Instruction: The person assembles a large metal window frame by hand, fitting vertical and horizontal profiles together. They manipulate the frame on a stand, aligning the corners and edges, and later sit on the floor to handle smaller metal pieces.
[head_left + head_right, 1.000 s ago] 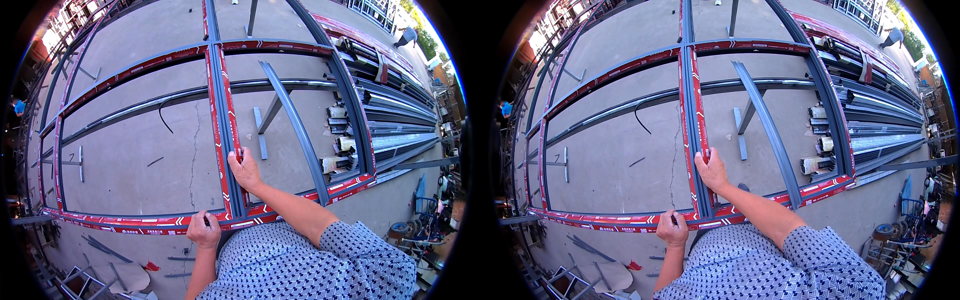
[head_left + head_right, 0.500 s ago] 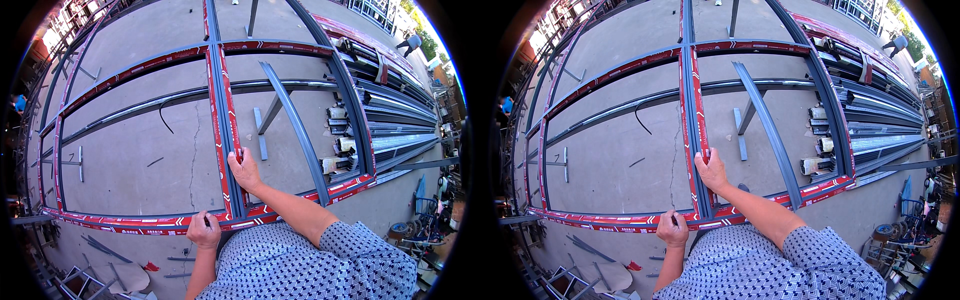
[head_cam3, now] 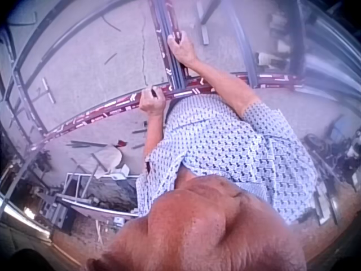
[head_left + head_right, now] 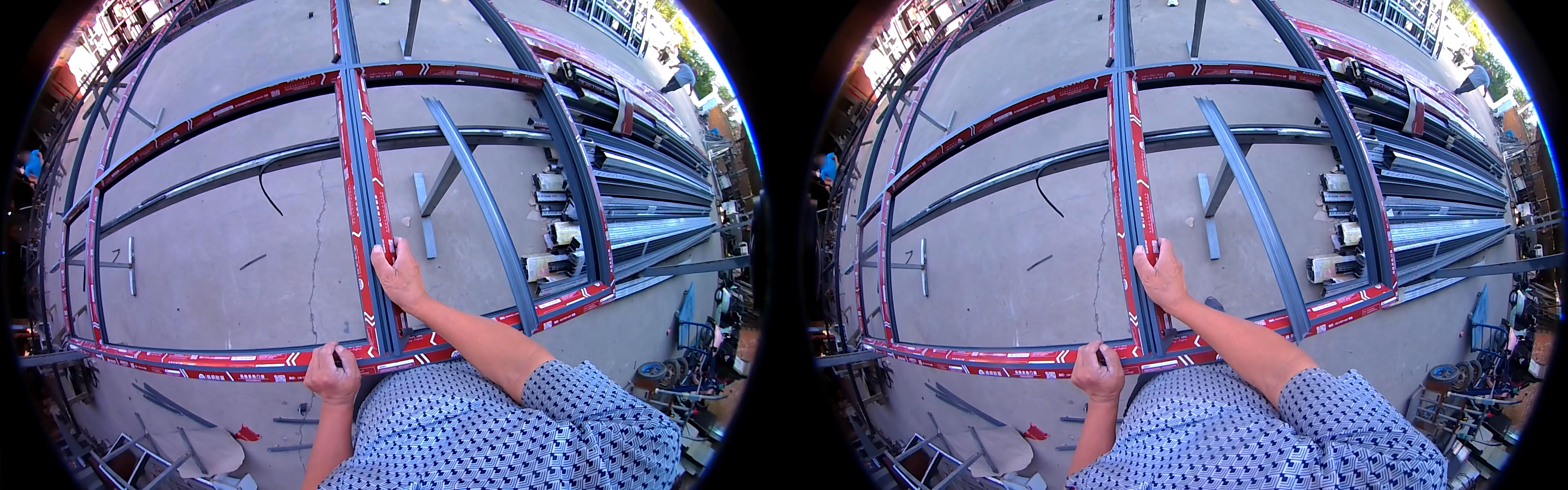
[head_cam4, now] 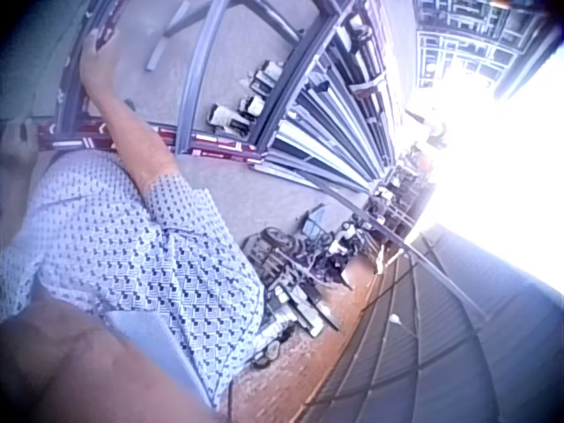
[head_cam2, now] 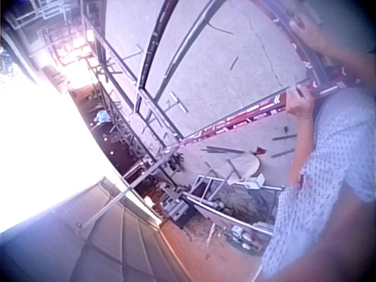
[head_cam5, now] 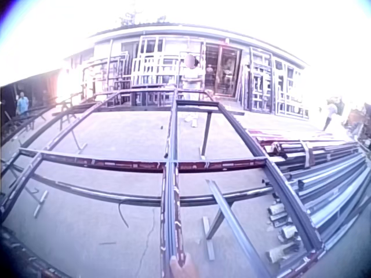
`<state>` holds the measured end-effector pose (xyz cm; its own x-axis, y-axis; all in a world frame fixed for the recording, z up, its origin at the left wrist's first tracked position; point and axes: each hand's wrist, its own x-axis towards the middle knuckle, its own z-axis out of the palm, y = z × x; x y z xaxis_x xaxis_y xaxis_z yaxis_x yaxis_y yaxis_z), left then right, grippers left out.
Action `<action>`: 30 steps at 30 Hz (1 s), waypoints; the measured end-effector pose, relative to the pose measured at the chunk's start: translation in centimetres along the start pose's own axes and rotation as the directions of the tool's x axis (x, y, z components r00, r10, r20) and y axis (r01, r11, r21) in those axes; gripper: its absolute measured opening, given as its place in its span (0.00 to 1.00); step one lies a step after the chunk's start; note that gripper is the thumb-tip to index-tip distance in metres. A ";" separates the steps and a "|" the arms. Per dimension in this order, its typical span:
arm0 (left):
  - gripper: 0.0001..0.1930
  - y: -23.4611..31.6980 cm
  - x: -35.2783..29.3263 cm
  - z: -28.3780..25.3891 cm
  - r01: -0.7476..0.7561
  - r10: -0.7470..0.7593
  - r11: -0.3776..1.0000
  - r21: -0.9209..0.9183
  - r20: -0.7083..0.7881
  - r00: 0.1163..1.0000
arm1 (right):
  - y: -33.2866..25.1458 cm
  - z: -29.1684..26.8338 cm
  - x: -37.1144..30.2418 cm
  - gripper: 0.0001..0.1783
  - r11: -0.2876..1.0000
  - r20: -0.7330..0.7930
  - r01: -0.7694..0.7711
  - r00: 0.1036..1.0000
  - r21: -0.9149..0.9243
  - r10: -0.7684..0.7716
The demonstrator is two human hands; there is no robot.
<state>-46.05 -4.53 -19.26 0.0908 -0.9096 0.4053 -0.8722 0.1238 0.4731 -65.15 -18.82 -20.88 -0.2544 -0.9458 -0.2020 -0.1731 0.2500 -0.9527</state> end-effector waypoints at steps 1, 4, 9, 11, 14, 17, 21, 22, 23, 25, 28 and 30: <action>0.04 0.0 0.0 0.0 0.000 0.000 1.000 0.002 0.000 1.000 | -0.1 0.0 0.0 0.28 1.000 0.001 -0.002 1.000 0.014 0.002; 0.03 0.4 0.0 -0.2 0.004 -0.004 1.000 -0.006 -0.008 1.000 | -0.6 -0.1 -0.2 0.28 0.999 0.005 -0.001 1.000 0.033 0.001; 0.05 -0.4 -0.5 0.2 0.031 -0.031 0.999 0.017 -0.002 1.000 | 0.4 0.9 0.6 0.27 1.000 0.015 0.019 1.000 0.022 -0.019; 0.04 -0.2 -0.2 0.1 -0.003 0.002 0.999 0.036 0.003 1.000 | 0.4 0.2 0.7 0.28 1.000 0.031 0.008 0.999 0.002 -0.008; 0.03 0.0 0.0 0.3 -0.008 0.009 1.000 0.019 -0.013 1.000 | 0.0 -0.4 0.7 0.31 1.000 0.002 0.026 1.000 0.005 -0.026; 0.04 -0.4 -0.4 0.3 -0.004 0.004 1.000 0.031 -0.001 1.000 | 0.7 0.0 1.1 0.32 0.998 0.044 0.027 0.999 -0.061 -0.024; 0.04 -0.5 -0.5 0.3 -0.007 0.007 0.999 0.043 0.002 1.000 | 0.6 0.0 1.1 0.34 0.996 0.069 0.055 0.996 -0.066 -0.051; 0.04 -0.5 -0.4 0.4 -0.009 0.009 0.999 0.044 0.005 1.000 | 0.7 0.0 1.0 0.35 0.998 0.066 0.038 0.997 -0.058 -0.035; 0.04 -0.6 -0.5 0.4 -0.011 0.011 1.000 0.026 -0.005 1.000 | 0.8 0.0 1.0 0.37 0.999 0.062 0.021 0.998 -0.049 -0.018; 0.04 -0.7 -0.5 0.5 -0.011 0.011 1.000 0.026 -0.008 1.000 | 0.8 0.0 0.9 0.37 0.999 0.059 0.017 0.998 -0.037 -0.014; 0.04 -0.7 -0.5 0.6 -0.017 0.017 1.000 0.024 -0.012 1.000 | 0.8 0.1 0.9 0.35 0.998 0.057 0.039 0.998 -0.041 -0.036; 0.04 -0.7 -0.5 0.6 -0.017 0.017 1.000 0.024 -0.015 1.000 | 0.9 0.2 1.1 0.34 0.997 0.051 0.052 0.997 -0.062 -0.049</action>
<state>-45.76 -4.41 -20.29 0.0829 -0.9014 0.4250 -0.8851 0.1294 0.4470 -65.39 -19.63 -22.00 -0.1965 -0.9662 -0.1667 -0.2444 0.2129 -0.9460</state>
